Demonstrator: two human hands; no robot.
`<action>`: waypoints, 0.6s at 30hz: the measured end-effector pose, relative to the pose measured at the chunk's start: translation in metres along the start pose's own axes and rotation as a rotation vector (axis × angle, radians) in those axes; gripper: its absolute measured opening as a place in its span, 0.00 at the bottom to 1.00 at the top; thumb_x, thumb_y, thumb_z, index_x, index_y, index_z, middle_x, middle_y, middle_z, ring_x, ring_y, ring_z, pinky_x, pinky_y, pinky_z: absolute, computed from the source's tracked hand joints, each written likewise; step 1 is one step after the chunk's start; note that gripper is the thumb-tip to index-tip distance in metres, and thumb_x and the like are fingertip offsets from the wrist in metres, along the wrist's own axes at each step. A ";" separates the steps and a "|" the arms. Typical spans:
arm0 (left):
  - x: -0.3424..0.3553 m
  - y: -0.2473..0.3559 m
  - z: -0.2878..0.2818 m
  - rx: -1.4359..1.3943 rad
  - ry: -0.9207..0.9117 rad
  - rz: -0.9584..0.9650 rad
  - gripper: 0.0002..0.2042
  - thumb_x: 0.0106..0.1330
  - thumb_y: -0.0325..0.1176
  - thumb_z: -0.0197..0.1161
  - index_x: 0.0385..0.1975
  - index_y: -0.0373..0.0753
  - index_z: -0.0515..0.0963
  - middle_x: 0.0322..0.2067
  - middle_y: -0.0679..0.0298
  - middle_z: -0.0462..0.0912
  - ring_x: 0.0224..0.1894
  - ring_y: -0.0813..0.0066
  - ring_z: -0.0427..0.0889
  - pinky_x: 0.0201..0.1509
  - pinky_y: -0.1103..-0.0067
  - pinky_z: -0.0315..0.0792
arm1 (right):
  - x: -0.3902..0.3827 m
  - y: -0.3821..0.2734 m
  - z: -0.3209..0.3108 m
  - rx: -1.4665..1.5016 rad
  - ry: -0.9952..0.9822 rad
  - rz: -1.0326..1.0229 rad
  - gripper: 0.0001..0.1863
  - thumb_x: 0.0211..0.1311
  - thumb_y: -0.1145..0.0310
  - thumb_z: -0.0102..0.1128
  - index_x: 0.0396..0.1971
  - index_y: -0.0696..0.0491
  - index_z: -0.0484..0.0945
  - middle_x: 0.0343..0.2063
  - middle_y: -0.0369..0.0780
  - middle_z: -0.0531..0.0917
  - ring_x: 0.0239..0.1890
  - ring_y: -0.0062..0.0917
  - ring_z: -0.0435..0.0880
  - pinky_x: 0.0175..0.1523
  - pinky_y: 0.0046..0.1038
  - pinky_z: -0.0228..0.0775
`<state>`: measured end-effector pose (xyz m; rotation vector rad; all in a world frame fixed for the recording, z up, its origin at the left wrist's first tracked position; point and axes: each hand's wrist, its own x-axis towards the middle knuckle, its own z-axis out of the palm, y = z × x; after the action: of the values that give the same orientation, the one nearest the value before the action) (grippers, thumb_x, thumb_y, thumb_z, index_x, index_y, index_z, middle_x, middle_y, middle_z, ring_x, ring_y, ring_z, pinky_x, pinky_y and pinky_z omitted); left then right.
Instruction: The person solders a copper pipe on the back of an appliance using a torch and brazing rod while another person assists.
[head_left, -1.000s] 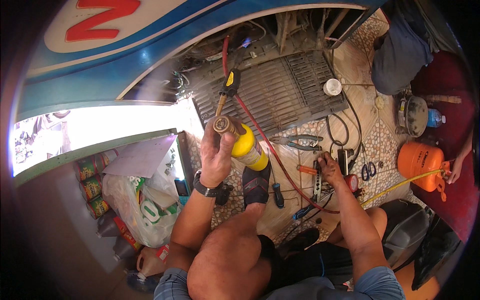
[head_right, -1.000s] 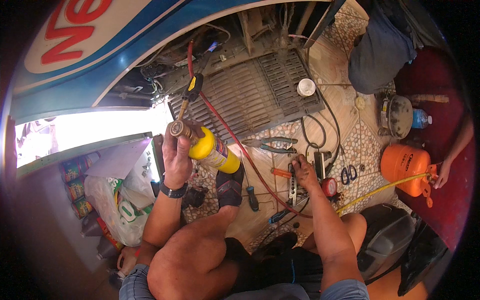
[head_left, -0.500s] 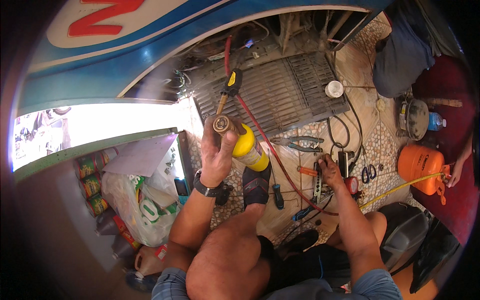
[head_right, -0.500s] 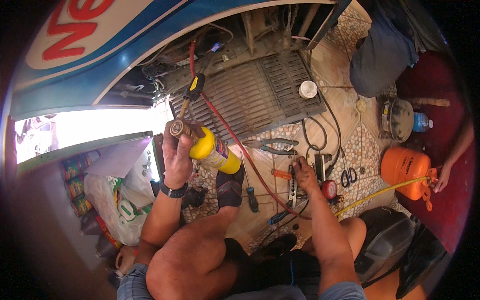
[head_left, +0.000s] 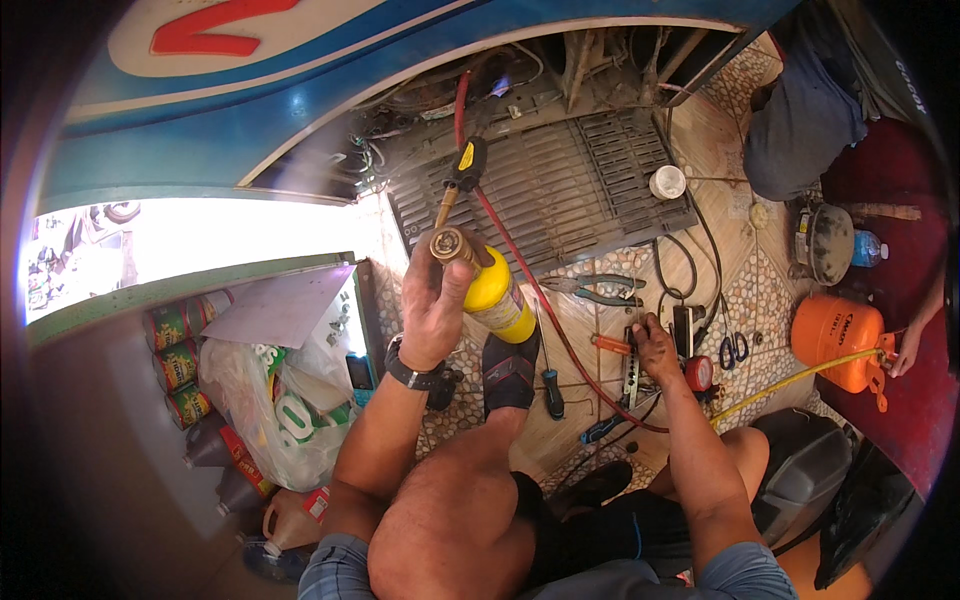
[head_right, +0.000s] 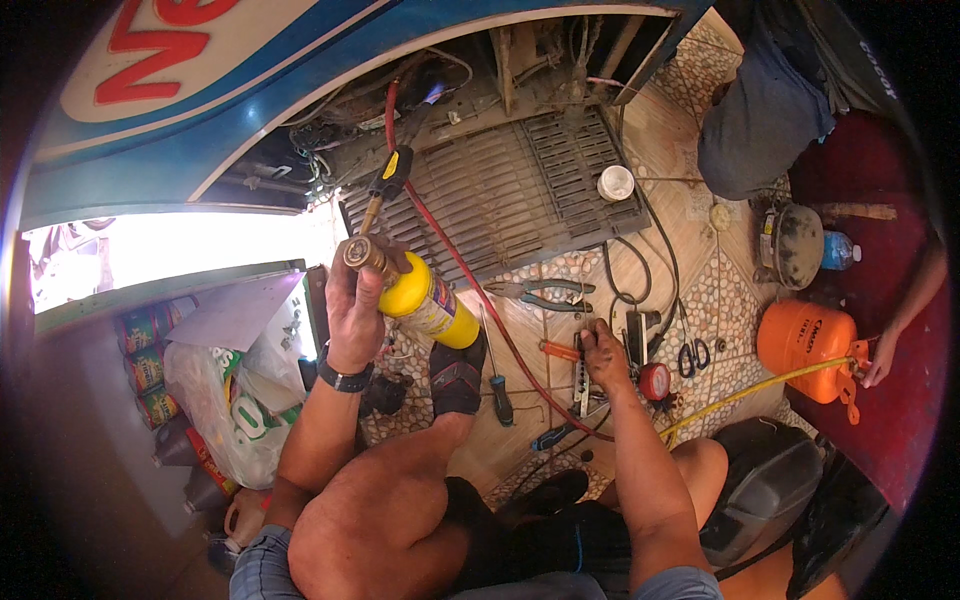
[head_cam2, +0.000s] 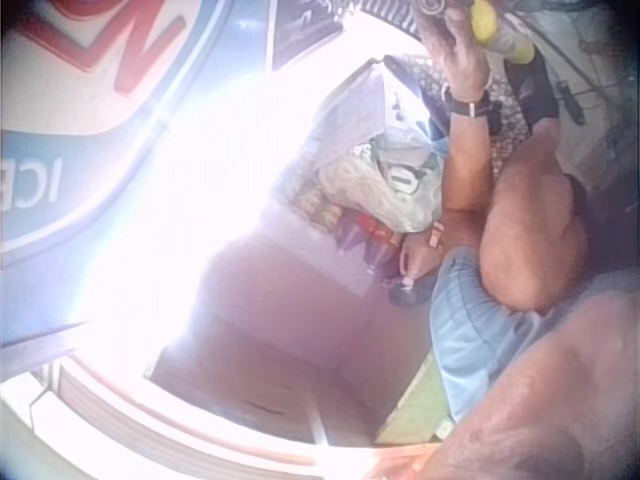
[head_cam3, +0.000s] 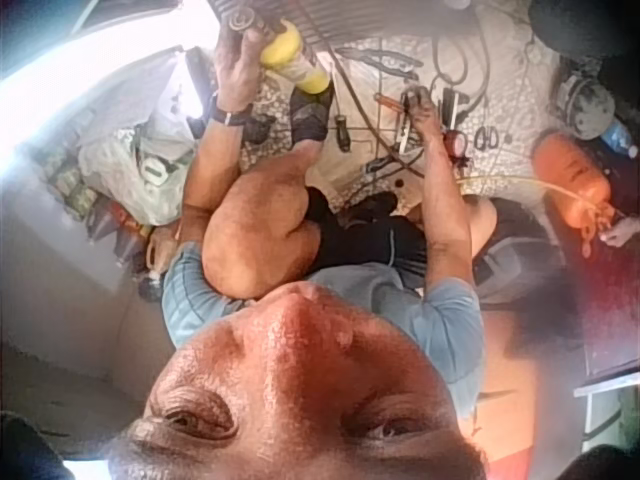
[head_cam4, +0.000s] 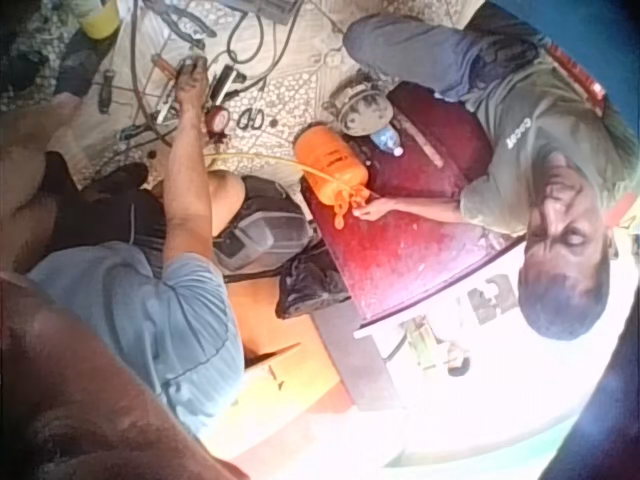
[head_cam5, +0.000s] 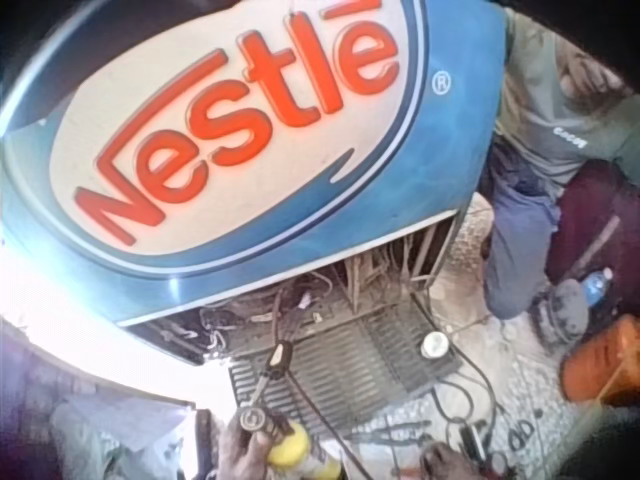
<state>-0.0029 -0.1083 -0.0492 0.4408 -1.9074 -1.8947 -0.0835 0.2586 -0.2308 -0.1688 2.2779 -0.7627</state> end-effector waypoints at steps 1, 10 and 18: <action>0.001 0.000 0.002 -0.013 0.001 0.006 0.22 0.74 0.50 0.58 0.50 0.34 0.72 0.40 0.61 0.80 0.44 0.73 0.78 0.51 0.75 0.72 | 0.001 0.003 0.000 -0.007 -0.004 0.010 0.21 0.74 0.53 0.49 0.50 0.58 0.70 0.43 0.56 0.80 0.47 0.53 0.78 0.53 0.40 0.69; 0.002 0.001 0.002 0.006 0.013 -0.014 0.18 0.73 0.44 0.61 0.48 0.35 0.69 0.40 0.61 0.81 0.43 0.73 0.79 0.52 0.75 0.72 | 0.001 -0.001 -0.002 -0.031 -0.028 0.044 0.28 0.72 0.51 0.49 0.58 0.61 0.71 0.53 0.59 0.79 0.57 0.56 0.77 0.60 0.42 0.69; -0.001 -0.001 0.000 -0.042 0.014 -0.029 0.24 0.74 0.48 0.60 0.56 0.33 0.69 0.44 0.59 0.80 0.46 0.72 0.79 0.54 0.75 0.72 | -0.001 -0.009 -0.006 0.041 -0.074 0.062 0.27 0.72 0.53 0.50 0.59 0.60 0.71 0.53 0.61 0.78 0.58 0.56 0.77 0.62 0.41 0.69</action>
<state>-0.0021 -0.1084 -0.0500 0.4698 -1.8583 -1.9407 -0.0874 0.2542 -0.2217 -0.1054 2.1861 -0.7578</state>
